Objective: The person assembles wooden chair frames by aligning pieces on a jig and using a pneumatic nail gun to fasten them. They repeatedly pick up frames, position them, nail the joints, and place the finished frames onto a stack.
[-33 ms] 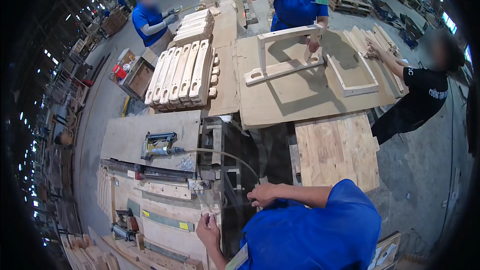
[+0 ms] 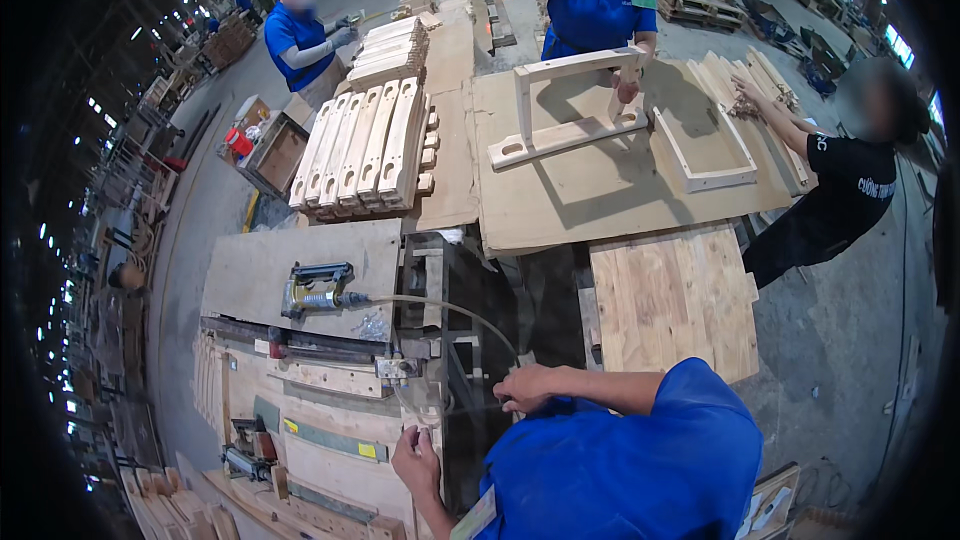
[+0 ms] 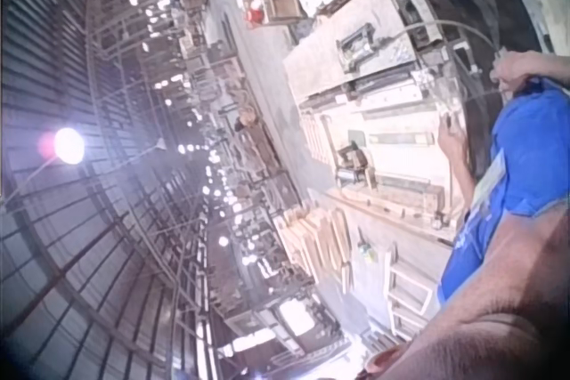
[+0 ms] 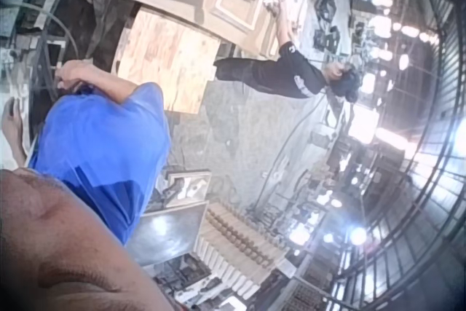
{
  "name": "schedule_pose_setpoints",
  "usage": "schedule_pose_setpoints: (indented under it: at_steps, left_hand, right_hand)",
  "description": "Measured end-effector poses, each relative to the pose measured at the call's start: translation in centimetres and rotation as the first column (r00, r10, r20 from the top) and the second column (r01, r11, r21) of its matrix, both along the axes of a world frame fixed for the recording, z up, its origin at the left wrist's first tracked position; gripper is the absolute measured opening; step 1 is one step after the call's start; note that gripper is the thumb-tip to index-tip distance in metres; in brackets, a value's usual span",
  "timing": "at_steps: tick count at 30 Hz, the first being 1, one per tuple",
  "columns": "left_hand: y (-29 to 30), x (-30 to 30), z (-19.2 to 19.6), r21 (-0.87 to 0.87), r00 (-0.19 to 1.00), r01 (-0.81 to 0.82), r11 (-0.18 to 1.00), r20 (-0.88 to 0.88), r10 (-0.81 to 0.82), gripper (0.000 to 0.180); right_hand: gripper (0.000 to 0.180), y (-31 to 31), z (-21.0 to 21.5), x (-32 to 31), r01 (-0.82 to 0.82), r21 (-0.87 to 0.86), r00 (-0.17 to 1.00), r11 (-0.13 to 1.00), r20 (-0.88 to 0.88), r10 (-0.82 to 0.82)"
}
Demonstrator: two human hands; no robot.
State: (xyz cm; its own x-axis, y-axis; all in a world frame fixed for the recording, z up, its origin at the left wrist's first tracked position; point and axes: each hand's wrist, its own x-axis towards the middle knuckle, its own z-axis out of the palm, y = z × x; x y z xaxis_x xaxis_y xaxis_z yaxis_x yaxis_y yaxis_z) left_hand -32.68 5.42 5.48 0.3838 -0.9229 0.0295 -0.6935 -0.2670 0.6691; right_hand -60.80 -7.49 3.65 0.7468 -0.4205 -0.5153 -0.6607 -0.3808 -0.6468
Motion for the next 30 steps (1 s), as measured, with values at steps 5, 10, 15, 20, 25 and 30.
schedule_pose_setpoints:
  at_steps: [5, 10, 15, 20, 25, 30]
  left_hand:
    - [-0.4, -0.3, 0.2, 0.036, 1.0, 0.006, 0.999, 0.005, -0.006, 0.029]
    - [-0.3, -0.5, 0.2, 0.054, 1.0, 0.014, 0.998, 0.014, -0.014, 0.029]
    - [-0.2, -0.3, -0.2, 0.053, 0.999, 0.029, 0.998, 0.022, -0.03, 0.03]
    - [0.0, -0.3, -0.5, 0.08, 1.0, 0.023, 0.997, 0.004, -0.023, 0.03]
    - [0.2, -0.4, -0.6, 0.088, 1.0, 0.016, 0.996, -0.01, -0.015, 0.031]
    - [0.2, -0.6, -0.6, 0.096, 1.0, 0.024, 0.995, 0.003, -0.024, 0.031]
  right_hand:
    - [0.039, -0.5, 0.1, -0.1, 0.021, -0.02, 1.0, 1.0, 0.006, -0.021]
    - [0.041, -0.5, -0.3, -0.1, 0.008, -0.017, 1.0, 1.0, -0.011, -0.008]
    - [0.041, -0.1, -0.1, -0.1, 0.009, -0.009, 1.0, 1.0, -0.003, -0.009]
    - [0.041, -0.3, 0.3, -0.1, -0.004, -0.002, 1.0, 1.0, -0.007, 0.004]
    - [0.041, -0.5, 0.5, -0.1, -0.001, -0.009, 1.0, 1.0, 0.001, 0.001]
    - [0.045, -0.9, 0.8, -0.2, -0.053, -0.018, 0.999, 0.998, -0.006, 0.053]
